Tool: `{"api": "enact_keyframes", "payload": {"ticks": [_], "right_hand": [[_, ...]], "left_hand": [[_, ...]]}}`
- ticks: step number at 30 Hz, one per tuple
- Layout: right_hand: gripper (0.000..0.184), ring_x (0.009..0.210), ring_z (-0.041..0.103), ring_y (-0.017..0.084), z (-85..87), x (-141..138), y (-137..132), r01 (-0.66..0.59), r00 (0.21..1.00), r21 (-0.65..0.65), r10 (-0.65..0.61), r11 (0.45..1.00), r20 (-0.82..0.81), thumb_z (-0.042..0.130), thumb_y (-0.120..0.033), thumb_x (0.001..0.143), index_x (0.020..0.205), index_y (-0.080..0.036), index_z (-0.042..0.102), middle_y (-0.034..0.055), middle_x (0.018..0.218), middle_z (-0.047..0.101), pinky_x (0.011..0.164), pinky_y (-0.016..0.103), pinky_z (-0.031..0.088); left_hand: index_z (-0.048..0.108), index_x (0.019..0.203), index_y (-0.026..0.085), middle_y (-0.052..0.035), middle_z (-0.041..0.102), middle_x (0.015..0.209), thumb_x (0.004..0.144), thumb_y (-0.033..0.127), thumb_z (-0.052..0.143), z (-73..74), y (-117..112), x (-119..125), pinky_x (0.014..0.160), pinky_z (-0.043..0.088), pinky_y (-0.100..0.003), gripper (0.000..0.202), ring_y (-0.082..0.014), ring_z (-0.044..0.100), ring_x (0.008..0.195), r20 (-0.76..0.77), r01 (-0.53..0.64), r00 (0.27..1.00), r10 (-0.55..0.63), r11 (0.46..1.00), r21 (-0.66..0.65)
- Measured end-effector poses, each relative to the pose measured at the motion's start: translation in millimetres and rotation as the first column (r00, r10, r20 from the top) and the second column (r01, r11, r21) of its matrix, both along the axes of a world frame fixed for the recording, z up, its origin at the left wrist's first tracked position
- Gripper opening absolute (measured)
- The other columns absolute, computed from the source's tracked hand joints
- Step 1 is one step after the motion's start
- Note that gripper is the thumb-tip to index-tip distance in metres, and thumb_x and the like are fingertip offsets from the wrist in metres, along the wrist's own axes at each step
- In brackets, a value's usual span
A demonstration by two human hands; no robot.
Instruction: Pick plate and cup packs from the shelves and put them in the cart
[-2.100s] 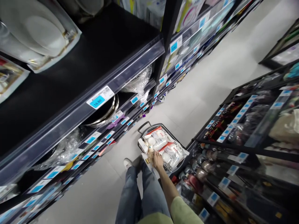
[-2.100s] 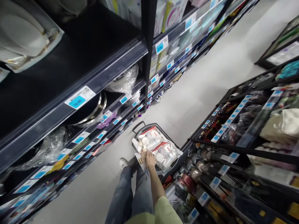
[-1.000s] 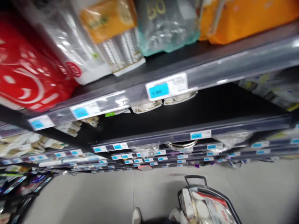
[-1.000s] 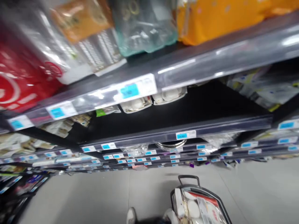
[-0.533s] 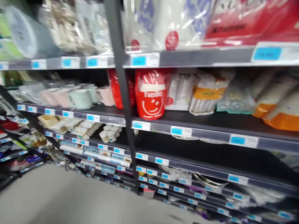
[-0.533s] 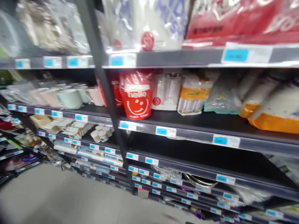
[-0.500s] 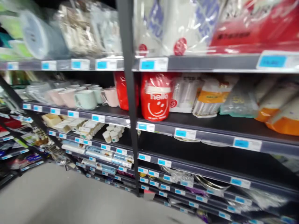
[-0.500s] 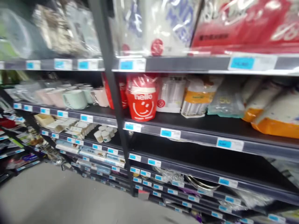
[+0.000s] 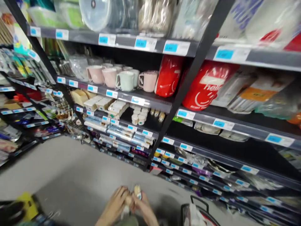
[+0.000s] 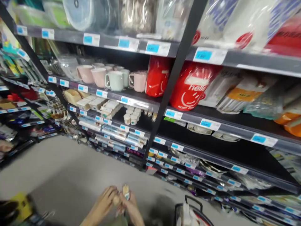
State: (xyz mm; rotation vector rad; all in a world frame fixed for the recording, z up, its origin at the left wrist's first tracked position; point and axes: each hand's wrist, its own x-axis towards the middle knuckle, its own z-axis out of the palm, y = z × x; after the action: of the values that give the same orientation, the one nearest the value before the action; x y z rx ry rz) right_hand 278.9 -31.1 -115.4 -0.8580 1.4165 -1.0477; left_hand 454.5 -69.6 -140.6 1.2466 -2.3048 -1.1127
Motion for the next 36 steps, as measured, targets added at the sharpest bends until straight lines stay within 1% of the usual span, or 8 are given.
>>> {"api": "enact_keyframes", "payload": {"ticks": [3,6,11,14,19,25,31,36], "right_hand": [[0.066,0.048,0.057,0.016,-1.2,16,17,0.185,0.949,0.211,-0.230,0.960,0.215,0.082,-0.082,0.062,0.089,-0.025,0.065,-0.0027,0.065,0.067,0.046,0.028,0.043],[0.067,0.046,0.046,0.012,3.1,13,28,0.305,0.890,0.270,-0.375,0.913,0.260,0.092,-0.076,0.054,0.084,-0.021,0.065,-0.0035,0.057,0.059,0.044,0.025,0.033],[0.072,0.042,0.037,0.008,7.4,-15,49,0.295,0.840,0.288,-0.391,0.911,0.376,0.082,-0.086,0.059,0.089,-0.021,0.069,-0.0024,0.059,0.059,0.042,0.022,0.028],[0.067,0.045,0.043,0.010,8.9,-29,60,0.363,0.799,0.278,-0.450,0.889,0.398,0.081,-0.083,0.064,0.093,-0.022,0.075,0.0003,0.065,0.064,0.043,0.023,0.033],[0.058,0.070,0.066,0.018,8.4,-37,64,0.420,0.737,0.283,-0.506,0.862,0.448,0.092,-0.067,0.064,0.104,-0.027,0.080,0.0058,0.093,0.077,0.056,0.027,0.049],[0.050,0.107,0.073,0.029,2.8,-28,56,0.435,0.824,0.160,-0.463,0.886,0.326,0.098,-0.052,0.060,0.103,-0.033,0.081,0.0053,0.123,0.077,0.079,0.034,0.057],[0.051,0.110,0.073,0.029,3.5,-23,55,0.409,0.842,0.122,-0.425,0.904,0.331,0.098,-0.044,0.063,0.110,-0.034,0.083,0.0066,0.130,0.075,0.085,0.036,0.058],[0.050,0.094,0.073,0.022,-0.4,-24,57,0.433,0.796,0.182,-0.469,0.883,0.381,0.097,-0.050,0.064,0.109,-0.033,0.083,0.0054,0.121,0.079,0.072,0.029,0.056]], "left_hand": [[0.066,0.112,0.021,-0.0091,0.070,0.108,0.095,0.033,0.057,6.5,-3,18,0.097,0.054,-0.040,0.023,-0.0266,0.065,0.103,-0.206,-0.199,0.950,0.236,0.963,0.183],[0.062,0.107,0.018,-0.0040,0.063,0.089,0.091,0.054,0.069,2.8,-7,19,0.080,0.049,-0.034,0.040,-0.0210,0.058,0.083,-0.412,-0.299,0.781,0.469,0.860,0.413],[0.059,0.110,0.017,-0.0053,0.064,0.088,0.079,0.073,0.077,1.9,-17,8,0.066,0.043,-0.030,0.067,-0.0176,0.057,0.071,-0.611,0.102,0.258,0.749,0.607,0.788],[0.061,0.115,0.015,-0.0076,0.068,0.088,0.084,0.065,0.075,11.7,-24,6,0.066,0.043,-0.031,0.061,-0.0188,0.061,0.069,-0.592,0.309,0.133,0.795,0.534,0.787],[0.065,0.117,0.013,-0.0096,0.070,0.087,0.092,0.063,0.067,24.5,-35,8,0.072,0.046,-0.035,0.055,-0.0218,0.064,0.072,-0.648,0.391,0.126,0.751,0.563,0.728],[0.066,0.122,0.018,-0.0123,0.072,0.114,0.083,0.051,0.082,16.1,-42,6,0.087,0.046,-0.034,0.053,-0.0241,0.064,0.102,-0.805,0.235,0.191,0.562,0.770,0.594],[0.066,0.129,0.022,-0.0122,0.067,0.130,0.087,0.048,0.081,9.3,-43,11,0.101,0.043,-0.039,0.051,-0.0263,0.059,0.118,-0.825,0.107,0.314,0.470,0.846,0.522],[0.069,0.126,0.021,-0.0133,0.062,0.130,0.088,0.054,0.078,12.7,-47,15,0.107,0.043,-0.043,0.051,-0.0296,0.056,0.123,-0.790,-0.096,0.427,0.440,0.891,0.444]]}}
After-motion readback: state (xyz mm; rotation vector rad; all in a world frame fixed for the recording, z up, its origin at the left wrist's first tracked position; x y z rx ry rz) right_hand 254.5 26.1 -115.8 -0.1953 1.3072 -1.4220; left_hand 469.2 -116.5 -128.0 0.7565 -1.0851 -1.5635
